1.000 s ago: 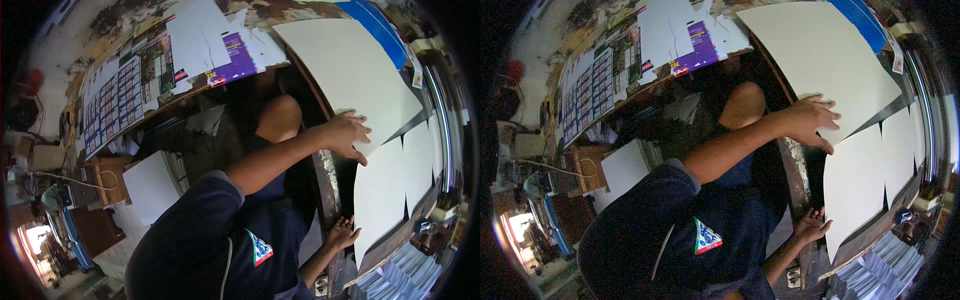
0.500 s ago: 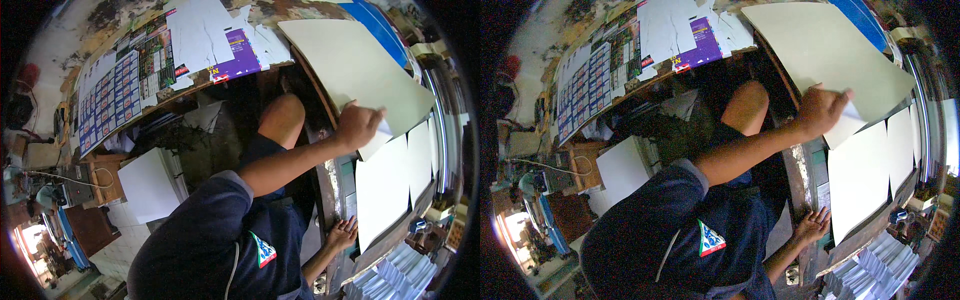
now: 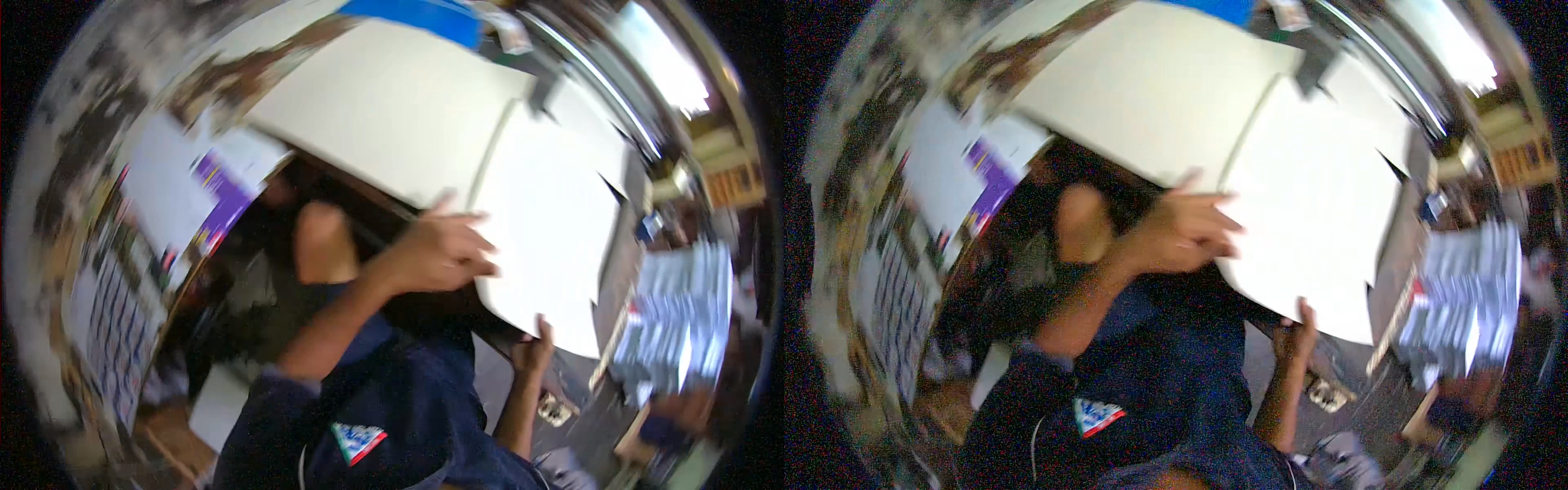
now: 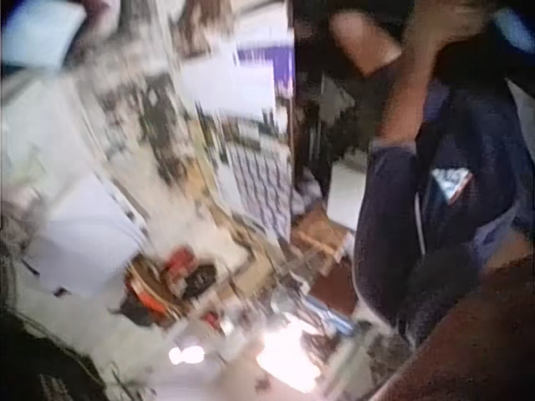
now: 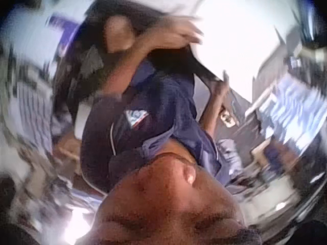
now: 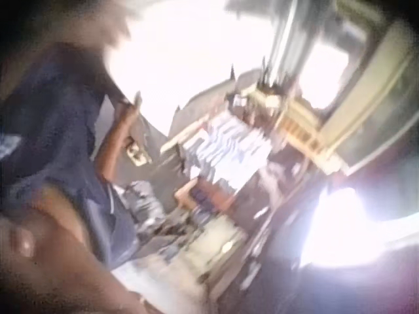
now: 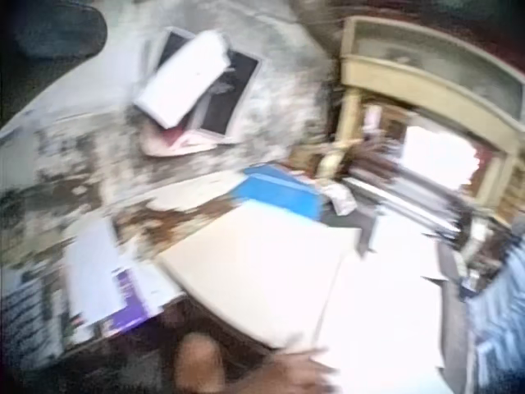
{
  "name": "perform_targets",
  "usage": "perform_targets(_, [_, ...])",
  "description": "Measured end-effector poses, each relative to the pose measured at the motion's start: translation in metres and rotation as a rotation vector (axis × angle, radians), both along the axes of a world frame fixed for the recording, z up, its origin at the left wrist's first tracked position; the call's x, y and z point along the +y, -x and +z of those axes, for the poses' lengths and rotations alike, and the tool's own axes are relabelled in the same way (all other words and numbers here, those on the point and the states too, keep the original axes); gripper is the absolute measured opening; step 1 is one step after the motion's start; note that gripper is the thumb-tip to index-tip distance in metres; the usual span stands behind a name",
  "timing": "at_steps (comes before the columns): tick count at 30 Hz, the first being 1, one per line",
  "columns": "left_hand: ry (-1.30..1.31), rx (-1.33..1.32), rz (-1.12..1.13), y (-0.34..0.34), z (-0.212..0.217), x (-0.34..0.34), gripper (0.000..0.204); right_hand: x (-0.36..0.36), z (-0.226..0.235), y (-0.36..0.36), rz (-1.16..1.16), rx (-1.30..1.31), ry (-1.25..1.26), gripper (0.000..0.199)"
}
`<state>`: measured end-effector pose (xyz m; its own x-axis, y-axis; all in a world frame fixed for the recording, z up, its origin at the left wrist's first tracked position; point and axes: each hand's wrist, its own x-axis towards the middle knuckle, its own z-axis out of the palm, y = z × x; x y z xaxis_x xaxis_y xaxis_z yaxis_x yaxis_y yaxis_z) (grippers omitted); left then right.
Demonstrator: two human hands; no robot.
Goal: The person feeds large sheets of paper into a laminating or coating machine by hand, aligning each sheet onto a conveyor and smoothing them as they enter the rollers.
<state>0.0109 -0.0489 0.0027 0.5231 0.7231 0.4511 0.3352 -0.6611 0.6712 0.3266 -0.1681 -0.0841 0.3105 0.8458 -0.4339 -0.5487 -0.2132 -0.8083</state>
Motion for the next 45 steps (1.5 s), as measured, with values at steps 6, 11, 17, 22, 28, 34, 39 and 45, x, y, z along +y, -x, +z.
perform_targets(6, [-0.12,0.236,0.216,0.036,0.0,0.053,0.057,-0.039,-0.022,0.049,0.003,0.089,0.132,0.038])
perform_targets(11, [-0.032,0.254,0.147,0.041,-0.013,0.066,0.059,-0.086,-0.034,0.063,0.171,0.172,0.122,0.045])
perform_targets(17, [0.184,0.071,0.238,0.038,-0.022,0.068,0.034,-0.073,-0.021,0.062,0.083,0.227,0.164,0.045])
perform_targets(22, [0.121,0.117,0.513,0.021,-0.033,0.055,0.04,-0.043,-0.026,0.047,0.002,0.269,0.092,0.046])
perform_targets(28, [-0.071,0.137,0.567,-0.002,-0.048,0.046,0.034,-0.013,-0.04,0.032,-0.122,0.245,0.059,0.049])
perform_targets(34, [-0.143,0.181,0.581,0.013,-0.043,0.045,0.032,0.04,-0.034,0.03,-0.11,0.25,-0.036,0.051])
perform_targets(39, [0.531,-0.697,0.666,0.005,-0.027,0.062,0.048,0.053,-0.061,0.014,-0.138,0.157,-0.228,0.046])
perform_targets(45, [0.367,-0.579,0.47,0.017,-0.013,0.038,0.035,0.041,-0.042,0.021,-0.323,0.175,-0.057,0.055])
